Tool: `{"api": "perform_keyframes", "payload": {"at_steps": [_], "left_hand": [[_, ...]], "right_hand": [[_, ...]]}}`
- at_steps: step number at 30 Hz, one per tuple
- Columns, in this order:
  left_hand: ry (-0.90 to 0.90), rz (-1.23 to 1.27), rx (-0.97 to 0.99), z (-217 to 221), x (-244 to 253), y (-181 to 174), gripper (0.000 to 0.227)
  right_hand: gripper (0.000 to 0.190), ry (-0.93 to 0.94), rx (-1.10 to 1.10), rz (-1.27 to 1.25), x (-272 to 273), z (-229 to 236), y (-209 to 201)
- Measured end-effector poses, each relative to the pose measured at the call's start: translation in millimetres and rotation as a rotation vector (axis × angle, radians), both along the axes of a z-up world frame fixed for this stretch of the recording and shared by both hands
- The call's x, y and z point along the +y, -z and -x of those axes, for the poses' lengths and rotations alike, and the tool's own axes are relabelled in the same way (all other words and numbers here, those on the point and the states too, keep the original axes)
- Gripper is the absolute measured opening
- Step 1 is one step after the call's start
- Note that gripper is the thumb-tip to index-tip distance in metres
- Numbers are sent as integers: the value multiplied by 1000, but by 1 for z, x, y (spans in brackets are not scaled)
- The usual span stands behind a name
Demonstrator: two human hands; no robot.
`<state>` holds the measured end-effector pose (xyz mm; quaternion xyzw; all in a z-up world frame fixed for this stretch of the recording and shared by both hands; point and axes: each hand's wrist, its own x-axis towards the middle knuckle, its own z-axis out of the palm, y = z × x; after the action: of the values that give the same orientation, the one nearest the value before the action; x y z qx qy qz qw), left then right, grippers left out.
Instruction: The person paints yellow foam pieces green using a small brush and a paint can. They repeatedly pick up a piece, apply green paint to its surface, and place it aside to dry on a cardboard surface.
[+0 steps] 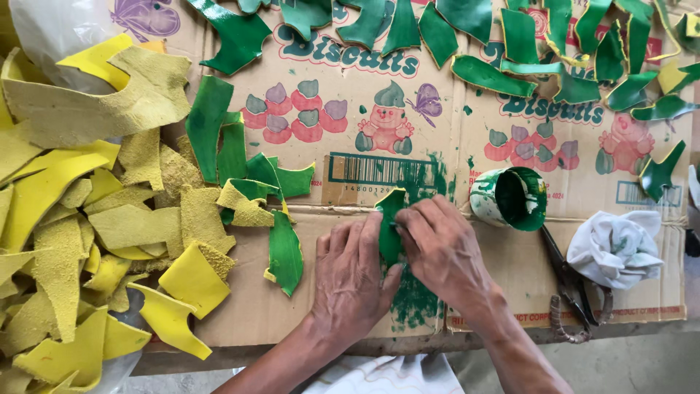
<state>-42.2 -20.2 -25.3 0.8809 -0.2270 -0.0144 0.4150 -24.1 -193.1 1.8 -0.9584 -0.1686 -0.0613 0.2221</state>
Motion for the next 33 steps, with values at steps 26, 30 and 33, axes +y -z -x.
{"api": "perform_keyframes", "payload": {"at_steps": [26,30,33], "left_hand": [[30,133,218,-24,30,-6,72],[18,107,155,-24,24,-4,73],[5,96,113,-22,22,-2,73]], "right_hand": [[20,250,-61,-158,-9,-8,4],[21,158,-73,-171,-5,-16,14],[21,114,-40,-158,-6,-7,17]]}}
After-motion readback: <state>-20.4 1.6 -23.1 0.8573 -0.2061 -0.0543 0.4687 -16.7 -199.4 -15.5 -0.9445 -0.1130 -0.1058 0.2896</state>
